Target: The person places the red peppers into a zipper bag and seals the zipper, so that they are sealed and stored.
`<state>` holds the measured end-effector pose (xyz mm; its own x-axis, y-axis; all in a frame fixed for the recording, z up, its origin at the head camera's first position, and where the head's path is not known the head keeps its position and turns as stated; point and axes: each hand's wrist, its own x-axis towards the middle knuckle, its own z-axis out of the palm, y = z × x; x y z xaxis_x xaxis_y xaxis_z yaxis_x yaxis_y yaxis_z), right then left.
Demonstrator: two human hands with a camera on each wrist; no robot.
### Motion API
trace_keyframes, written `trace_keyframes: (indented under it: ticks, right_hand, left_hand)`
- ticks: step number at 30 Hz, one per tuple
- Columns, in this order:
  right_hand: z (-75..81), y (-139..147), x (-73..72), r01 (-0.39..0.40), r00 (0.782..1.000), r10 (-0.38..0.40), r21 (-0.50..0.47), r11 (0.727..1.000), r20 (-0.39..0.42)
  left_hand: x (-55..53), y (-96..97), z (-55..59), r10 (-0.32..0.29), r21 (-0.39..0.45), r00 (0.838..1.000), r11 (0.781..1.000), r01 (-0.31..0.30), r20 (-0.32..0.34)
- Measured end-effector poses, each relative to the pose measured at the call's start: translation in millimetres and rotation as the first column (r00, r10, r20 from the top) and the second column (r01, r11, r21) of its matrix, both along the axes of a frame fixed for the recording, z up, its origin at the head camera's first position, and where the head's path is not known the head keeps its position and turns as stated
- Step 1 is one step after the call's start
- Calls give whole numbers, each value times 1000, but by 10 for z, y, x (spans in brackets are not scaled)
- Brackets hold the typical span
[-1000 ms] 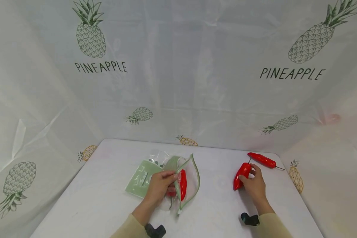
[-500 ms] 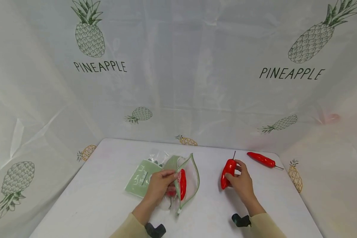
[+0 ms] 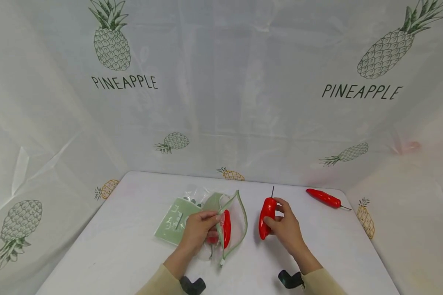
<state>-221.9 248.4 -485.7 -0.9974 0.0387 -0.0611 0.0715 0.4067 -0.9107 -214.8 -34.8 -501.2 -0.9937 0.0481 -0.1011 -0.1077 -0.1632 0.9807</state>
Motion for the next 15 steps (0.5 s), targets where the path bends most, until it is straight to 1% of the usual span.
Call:
trace_keyframes:
  ticks: [5,9,15]
  right_hand:
    - [114,-153,73,-28,1000,28,-16,999,-4]
    - [199,-274,133,-45,999,45,-16,999,2]
    - [278,-440,226,-87,995,89,-59,994,34]
  left_hand:
    - [-2,-2,3,3,-3,1000,1000,-3,13]
    - [-2,2,8,1,0,1000,1000,-1,11]
    - [-4,16,9,0,8,1000,1000,0,8]
